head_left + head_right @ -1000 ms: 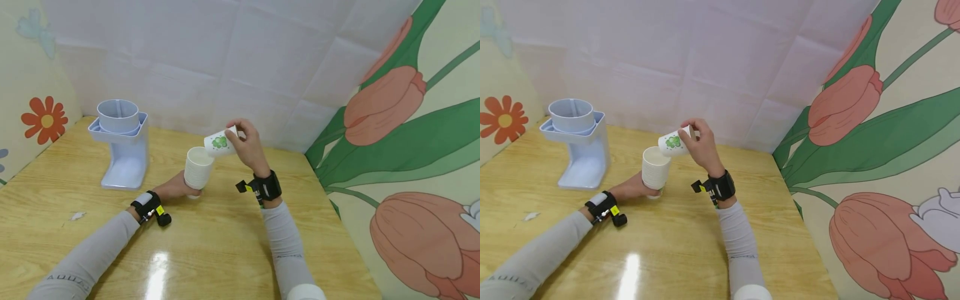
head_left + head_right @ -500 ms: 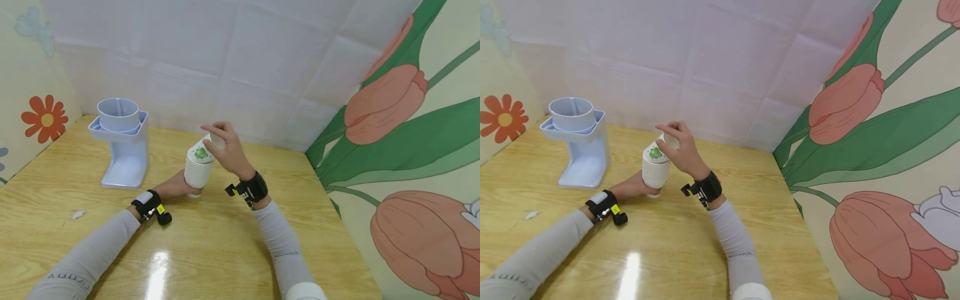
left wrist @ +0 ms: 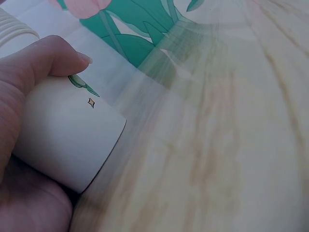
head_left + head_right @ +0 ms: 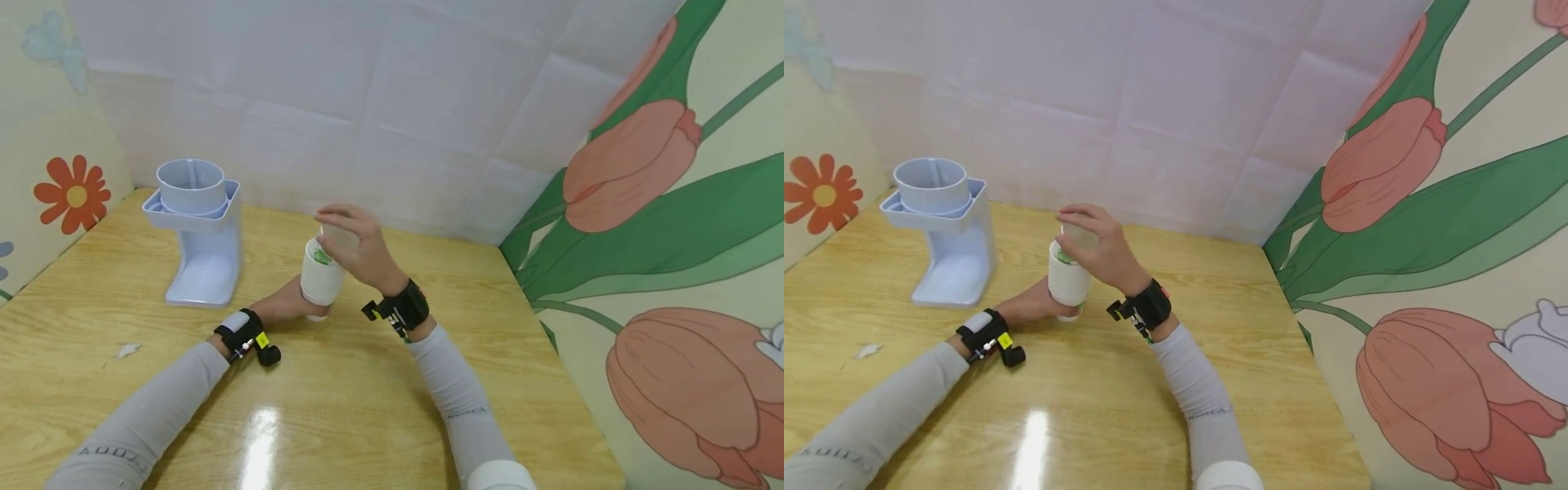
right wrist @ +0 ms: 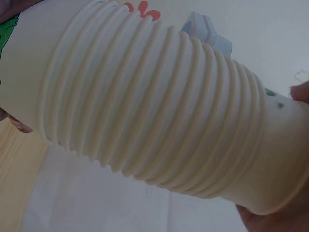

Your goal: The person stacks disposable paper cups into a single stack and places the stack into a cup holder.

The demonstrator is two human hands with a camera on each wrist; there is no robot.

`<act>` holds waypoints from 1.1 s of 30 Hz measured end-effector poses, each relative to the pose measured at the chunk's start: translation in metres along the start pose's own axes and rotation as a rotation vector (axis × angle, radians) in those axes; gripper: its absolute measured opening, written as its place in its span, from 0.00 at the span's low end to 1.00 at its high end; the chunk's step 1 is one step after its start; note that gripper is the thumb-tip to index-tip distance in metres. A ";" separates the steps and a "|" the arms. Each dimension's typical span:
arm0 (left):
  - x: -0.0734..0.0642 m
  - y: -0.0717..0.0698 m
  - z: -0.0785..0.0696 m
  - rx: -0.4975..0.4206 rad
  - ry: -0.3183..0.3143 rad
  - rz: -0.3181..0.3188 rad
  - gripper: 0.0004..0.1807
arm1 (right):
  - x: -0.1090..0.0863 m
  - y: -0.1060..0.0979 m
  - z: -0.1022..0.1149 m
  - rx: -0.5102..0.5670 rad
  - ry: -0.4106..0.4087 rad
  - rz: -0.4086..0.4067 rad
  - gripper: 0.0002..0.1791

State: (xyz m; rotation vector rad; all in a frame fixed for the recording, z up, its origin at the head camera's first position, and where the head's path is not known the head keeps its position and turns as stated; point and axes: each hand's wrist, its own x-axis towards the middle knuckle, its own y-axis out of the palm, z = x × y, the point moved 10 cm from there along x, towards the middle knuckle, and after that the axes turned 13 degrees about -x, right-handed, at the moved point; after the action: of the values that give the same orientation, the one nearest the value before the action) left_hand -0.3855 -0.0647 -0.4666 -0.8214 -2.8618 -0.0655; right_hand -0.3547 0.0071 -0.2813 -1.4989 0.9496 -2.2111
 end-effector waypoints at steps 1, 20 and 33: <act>0.000 -0.001 0.000 0.005 -0.001 -0.006 0.36 | 0.000 0.008 0.001 -0.031 0.001 0.062 0.18; -0.001 -0.002 -0.007 0.041 -0.026 0.035 0.36 | -0.009 0.042 -0.017 -0.033 0.146 0.358 0.36; -0.033 -0.019 -0.073 -0.187 0.157 -0.287 0.38 | -0.042 0.054 -0.057 0.321 0.322 0.138 0.63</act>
State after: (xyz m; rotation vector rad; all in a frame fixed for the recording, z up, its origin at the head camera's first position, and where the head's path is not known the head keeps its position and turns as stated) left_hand -0.3572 -0.1043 -0.4005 -0.4053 -2.8285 -0.4186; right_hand -0.3958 0.0117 -0.3605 -0.9288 0.7123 -2.4050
